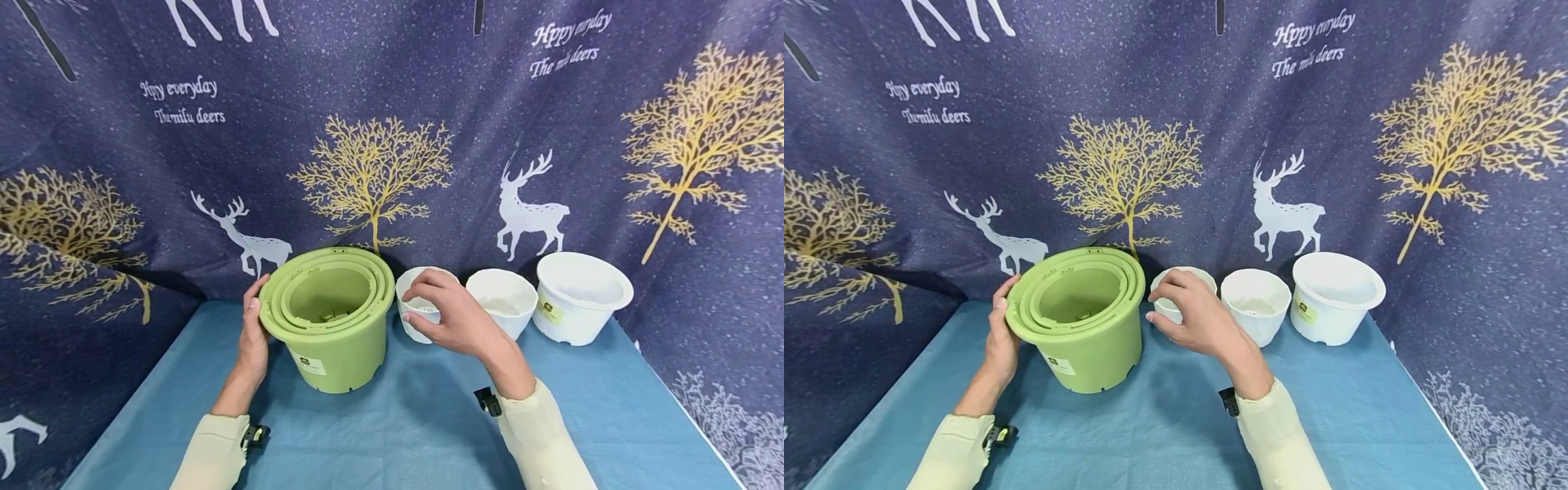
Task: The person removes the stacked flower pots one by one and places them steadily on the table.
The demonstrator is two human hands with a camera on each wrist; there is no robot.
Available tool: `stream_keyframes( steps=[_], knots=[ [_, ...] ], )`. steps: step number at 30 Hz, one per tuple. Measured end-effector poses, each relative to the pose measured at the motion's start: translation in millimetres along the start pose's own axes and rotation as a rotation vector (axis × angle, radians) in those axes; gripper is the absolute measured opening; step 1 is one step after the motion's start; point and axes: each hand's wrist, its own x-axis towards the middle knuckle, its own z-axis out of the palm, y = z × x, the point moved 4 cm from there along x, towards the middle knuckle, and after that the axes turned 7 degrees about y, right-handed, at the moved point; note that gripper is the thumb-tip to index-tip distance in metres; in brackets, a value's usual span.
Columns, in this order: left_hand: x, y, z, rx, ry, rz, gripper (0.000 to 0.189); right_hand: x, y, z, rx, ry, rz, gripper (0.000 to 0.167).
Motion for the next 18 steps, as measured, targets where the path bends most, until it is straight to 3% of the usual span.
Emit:
stream_keyframes(
  steps=[18],
  knots=[
    [0.7,-0.5,-0.8,0.003,-0.004,0.007,0.057,5.2,0.3,9.8,-0.009,-0.032,0.018,0.012]
  ],
)
